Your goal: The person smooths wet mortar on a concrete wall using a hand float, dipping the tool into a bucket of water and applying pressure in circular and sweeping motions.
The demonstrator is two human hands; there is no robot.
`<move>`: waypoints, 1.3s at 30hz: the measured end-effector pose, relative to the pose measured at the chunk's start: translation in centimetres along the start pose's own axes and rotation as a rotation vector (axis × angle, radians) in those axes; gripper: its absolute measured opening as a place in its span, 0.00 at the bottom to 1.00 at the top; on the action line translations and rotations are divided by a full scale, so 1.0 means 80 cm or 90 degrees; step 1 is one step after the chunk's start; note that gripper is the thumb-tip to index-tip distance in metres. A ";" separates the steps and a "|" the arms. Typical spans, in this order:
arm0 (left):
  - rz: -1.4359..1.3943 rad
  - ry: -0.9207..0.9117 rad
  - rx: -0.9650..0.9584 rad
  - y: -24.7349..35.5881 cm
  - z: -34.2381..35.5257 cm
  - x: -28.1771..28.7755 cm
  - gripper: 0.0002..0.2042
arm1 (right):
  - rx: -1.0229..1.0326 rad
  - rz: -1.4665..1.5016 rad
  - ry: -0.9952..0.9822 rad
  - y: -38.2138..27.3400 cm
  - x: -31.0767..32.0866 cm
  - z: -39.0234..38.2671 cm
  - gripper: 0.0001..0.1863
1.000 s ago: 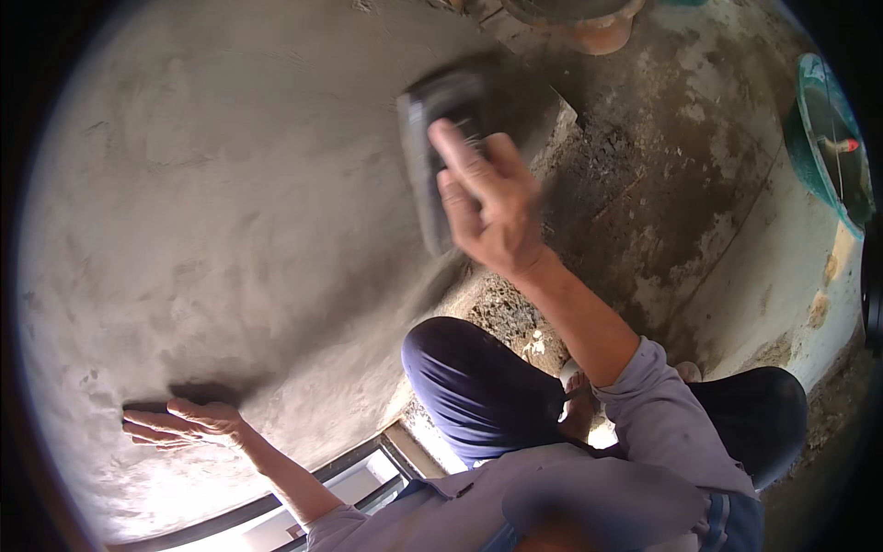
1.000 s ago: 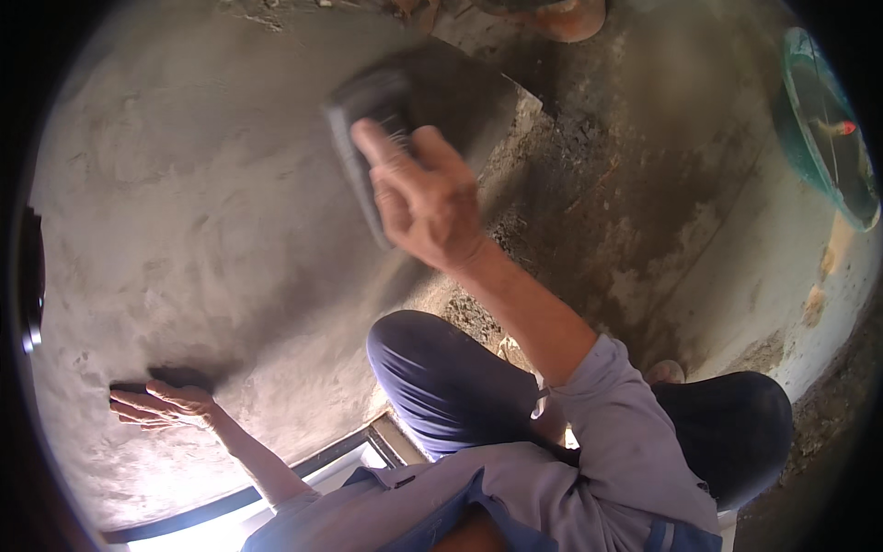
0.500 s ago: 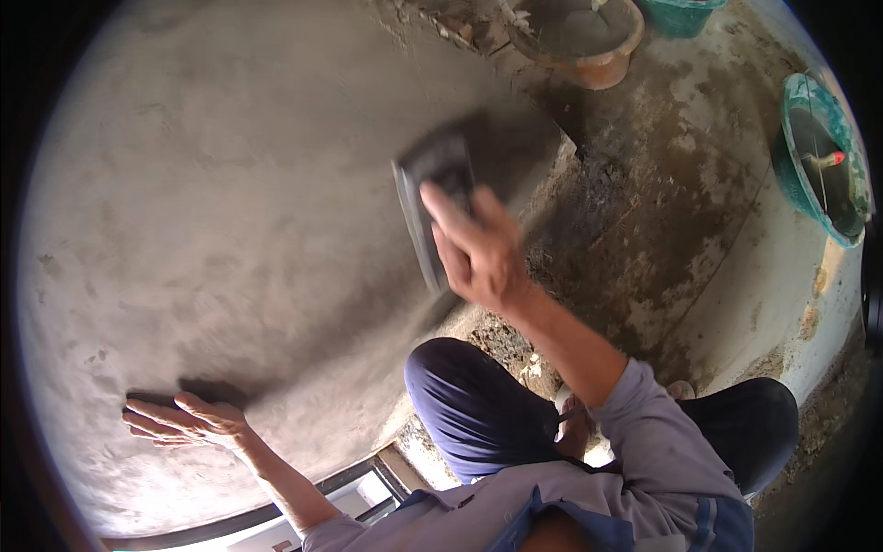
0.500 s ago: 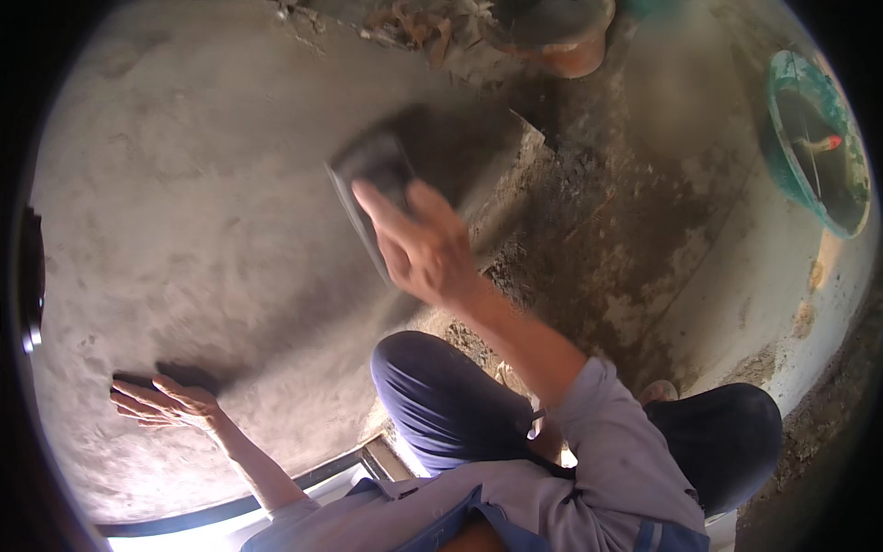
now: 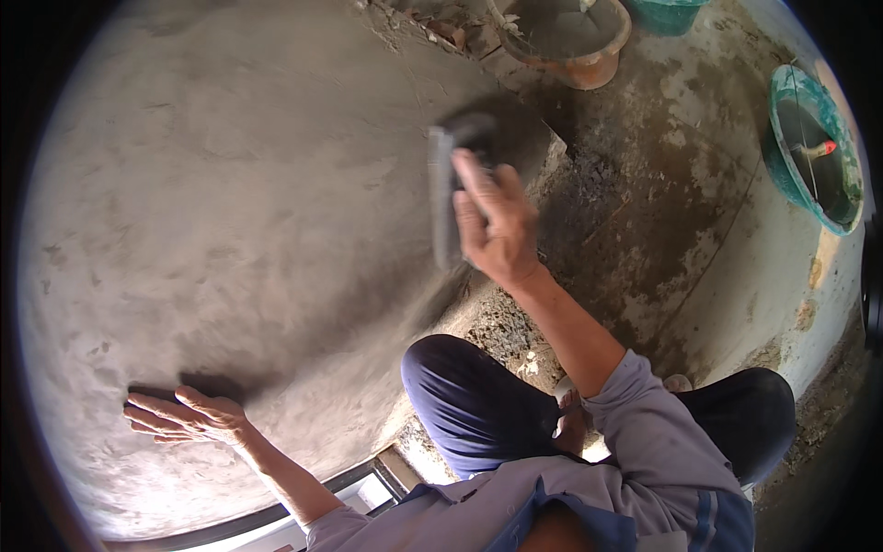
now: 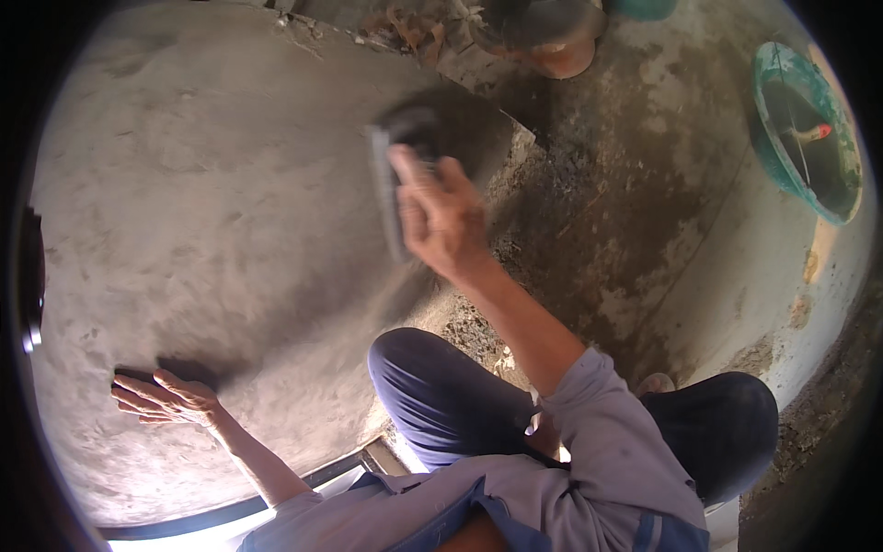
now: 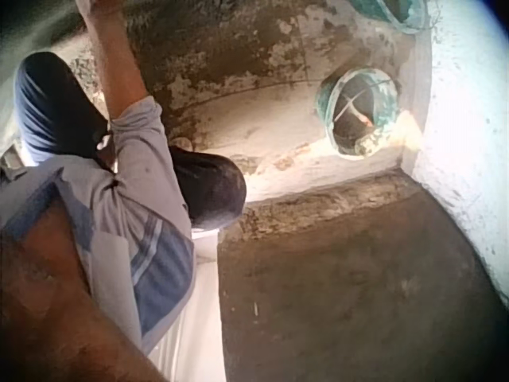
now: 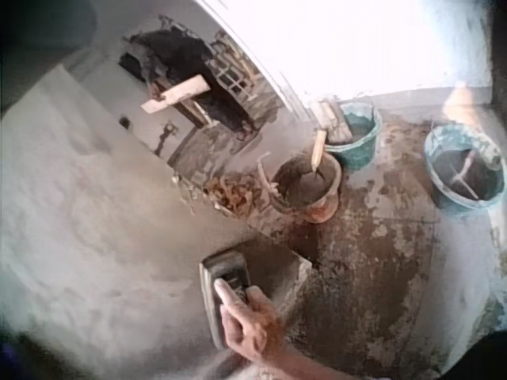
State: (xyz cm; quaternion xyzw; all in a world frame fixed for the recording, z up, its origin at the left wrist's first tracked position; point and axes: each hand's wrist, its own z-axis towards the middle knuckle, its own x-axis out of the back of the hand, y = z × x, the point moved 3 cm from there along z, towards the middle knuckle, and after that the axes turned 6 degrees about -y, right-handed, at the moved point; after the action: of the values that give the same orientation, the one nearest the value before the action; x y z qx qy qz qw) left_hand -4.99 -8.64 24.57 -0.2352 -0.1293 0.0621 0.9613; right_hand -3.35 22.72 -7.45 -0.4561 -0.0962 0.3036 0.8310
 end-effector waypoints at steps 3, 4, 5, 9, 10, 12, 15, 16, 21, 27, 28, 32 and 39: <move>-0.013 0.008 0.003 0.013 0.005 0.005 0.41 | -0.097 -0.012 -0.032 0.026 0.006 -0.049 0.25; -0.012 0.012 -0.005 0.015 0.007 0.002 0.41 | -0.038 0.013 -0.022 0.022 -0.003 -0.057 0.26; 0.008 0.021 -0.017 0.008 0.010 0.002 0.41 | 0.023 0.042 -0.015 0.010 -0.016 -0.055 0.27; 0.026 0.015 -0.023 -0.003 -0.002 -0.001 0.40 | 0.132 -0.061 -0.041 -0.033 -0.022 0.008 0.27; 0.019 0.013 -0.024 0.000 -0.004 -0.004 0.40 | 0.100 -0.056 -0.020 -0.020 -0.016 0.010 0.26; 0.010 0.013 -0.023 0.004 -0.002 -0.001 0.40 | 0.008 -0.035 0.011 0.006 0.001 0.001 0.23; -0.002 0.021 -0.021 0.010 0.008 0.002 0.40 | -0.055 -0.039 -0.004 0.038 0.011 -0.040 0.23; -0.008 0.021 -0.019 0.011 0.010 0.002 0.40 | -0.016 0.009 0.007 0.033 0.004 -0.049 0.25; -0.003 0.007 -0.026 -0.002 -0.005 -0.002 0.40 | 0.088 -0.037 -0.034 -0.037 -0.019 0.013 0.31; -0.038 0.023 -0.035 0.023 -0.002 -0.010 0.40 | -0.151 -0.034 0.134 0.079 0.006 -0.048 0.21; -0.041 0.025 -0.040 0.025 -0.002 -0.012 0.40 | -0.214 -0.060 0.114 0.084 -0.001 -0.069 0.22; -0.029 0.032 -0.047 0.016 0.001 -0.001 0.40 | -0.241 0.047 0.042 0.040 -0.027 -0.114 0.25; -0.038 0.029 -0.061 0.026 0.000 -0.003 0.40 | -0.367 -0.013 0.110 0.107 -0.002 -0.089 0.23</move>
State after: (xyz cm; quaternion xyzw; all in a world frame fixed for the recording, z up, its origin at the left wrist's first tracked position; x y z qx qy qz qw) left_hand -5.32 -6.87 23.56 -0.2783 -0.1169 0.0216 0.9531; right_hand -3.94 21.09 -18.44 -0.6966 -0.1119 0.2156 0.6751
